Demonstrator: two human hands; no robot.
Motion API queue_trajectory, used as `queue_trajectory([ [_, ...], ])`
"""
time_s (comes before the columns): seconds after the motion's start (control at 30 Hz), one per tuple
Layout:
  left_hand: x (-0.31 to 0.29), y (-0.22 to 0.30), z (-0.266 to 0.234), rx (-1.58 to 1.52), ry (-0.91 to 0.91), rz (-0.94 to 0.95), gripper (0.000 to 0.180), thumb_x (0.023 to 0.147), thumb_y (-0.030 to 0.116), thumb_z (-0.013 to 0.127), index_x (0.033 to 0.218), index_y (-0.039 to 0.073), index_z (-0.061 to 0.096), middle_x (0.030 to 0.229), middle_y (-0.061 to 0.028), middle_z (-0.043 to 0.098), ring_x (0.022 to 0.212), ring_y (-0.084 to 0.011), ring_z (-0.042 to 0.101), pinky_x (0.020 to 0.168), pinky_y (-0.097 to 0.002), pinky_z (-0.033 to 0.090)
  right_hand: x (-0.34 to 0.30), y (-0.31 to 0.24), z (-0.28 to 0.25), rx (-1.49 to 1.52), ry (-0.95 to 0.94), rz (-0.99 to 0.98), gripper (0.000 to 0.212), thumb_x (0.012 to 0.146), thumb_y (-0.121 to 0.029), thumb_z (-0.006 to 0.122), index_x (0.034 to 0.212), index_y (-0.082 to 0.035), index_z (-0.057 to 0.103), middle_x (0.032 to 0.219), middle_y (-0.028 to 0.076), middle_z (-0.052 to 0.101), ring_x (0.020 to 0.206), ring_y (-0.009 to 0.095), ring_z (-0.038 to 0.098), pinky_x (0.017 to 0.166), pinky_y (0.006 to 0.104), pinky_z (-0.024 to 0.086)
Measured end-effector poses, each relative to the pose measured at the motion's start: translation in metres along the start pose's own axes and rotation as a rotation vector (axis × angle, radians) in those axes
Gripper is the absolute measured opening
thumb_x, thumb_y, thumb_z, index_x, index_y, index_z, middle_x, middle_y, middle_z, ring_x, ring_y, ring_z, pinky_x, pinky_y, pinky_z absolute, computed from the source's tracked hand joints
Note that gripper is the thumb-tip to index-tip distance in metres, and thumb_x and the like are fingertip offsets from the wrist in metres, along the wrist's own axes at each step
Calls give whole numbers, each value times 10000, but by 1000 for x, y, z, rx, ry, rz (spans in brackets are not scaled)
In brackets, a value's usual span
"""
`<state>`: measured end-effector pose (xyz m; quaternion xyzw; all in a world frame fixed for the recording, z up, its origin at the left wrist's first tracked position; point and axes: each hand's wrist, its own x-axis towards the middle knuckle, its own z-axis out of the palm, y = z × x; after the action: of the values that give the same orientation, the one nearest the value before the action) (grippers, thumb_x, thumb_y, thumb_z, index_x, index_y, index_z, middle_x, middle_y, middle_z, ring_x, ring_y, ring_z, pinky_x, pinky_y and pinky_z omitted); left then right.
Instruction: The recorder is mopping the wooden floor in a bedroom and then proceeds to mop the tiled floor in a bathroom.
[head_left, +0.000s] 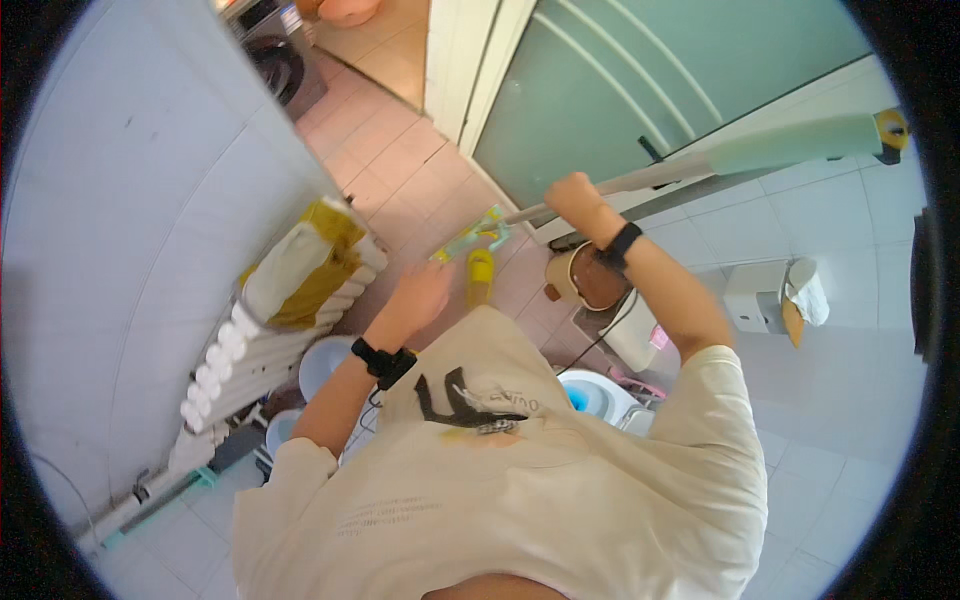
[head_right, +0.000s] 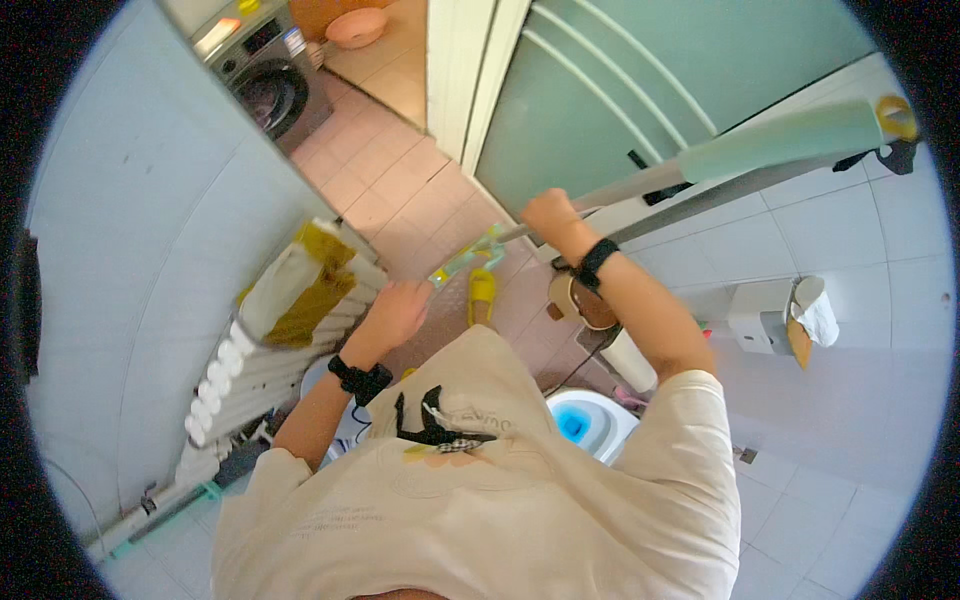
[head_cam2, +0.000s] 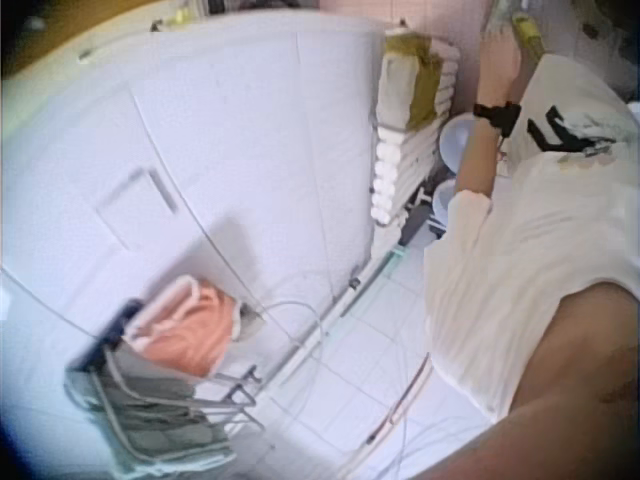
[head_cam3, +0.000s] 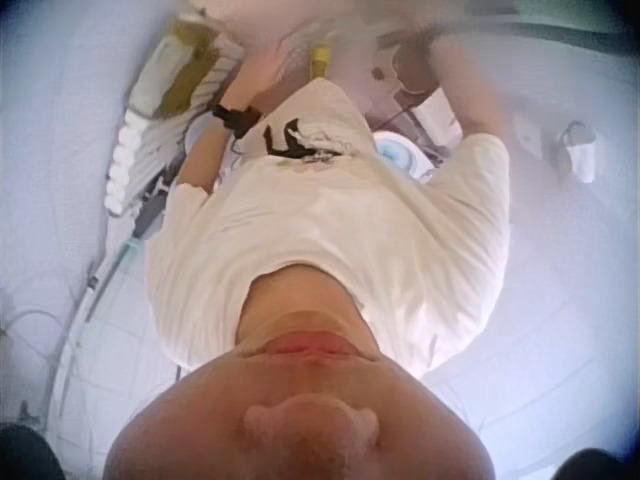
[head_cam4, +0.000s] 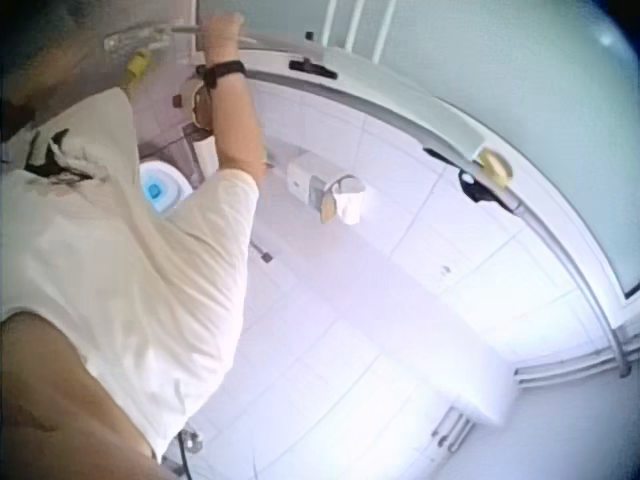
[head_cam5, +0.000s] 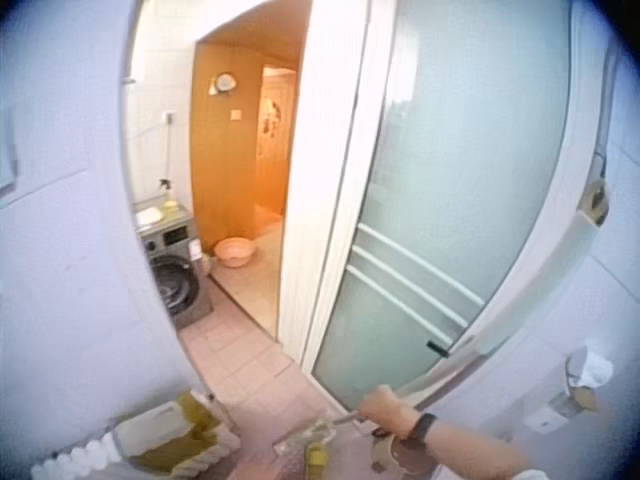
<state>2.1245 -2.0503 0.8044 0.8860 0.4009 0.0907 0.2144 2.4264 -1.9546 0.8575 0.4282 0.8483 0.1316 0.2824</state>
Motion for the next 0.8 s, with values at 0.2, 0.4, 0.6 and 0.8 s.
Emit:
queue_trajectory([
  [0.2,160,38,-95,-65,97,114,248,812,142,548,1024,21,506,952,-161,529,843,-339,529,719,-419,430,74,33,17,157,30,11,64,736,-133,590,726,-152,650,717,13,634,677,225,634,582,370,464],
  [0.4,275,49,-152,-151,440,188,439,815,203,579,1194,20,456,1072,-194,511,908,-338,531,757,-399,437,147,68,35,380,580,-233,55,735,-119,575,750,-120,628,739,38,624,638,242,615,581,385,460],
  [0.6,342,10,-165,-218,315,34,315,811,266,602,988,49,459,735,-138,592,684,-343,555,596,-422,449,216,82,1,438,519,-348,54,722,-93,569,748,-100,616,736,55,617,621,246,607,570,381,458],
  [0.8,371,-52,-191,-68,470,13,327,818,339,582,881,57,430,585,-134,540,538,-350,522,517,-429,428,264,100,-15,474,576,-412,57,709,-68,562,746,-80,604,733,72,611,604,251,599,560,377,456],
])
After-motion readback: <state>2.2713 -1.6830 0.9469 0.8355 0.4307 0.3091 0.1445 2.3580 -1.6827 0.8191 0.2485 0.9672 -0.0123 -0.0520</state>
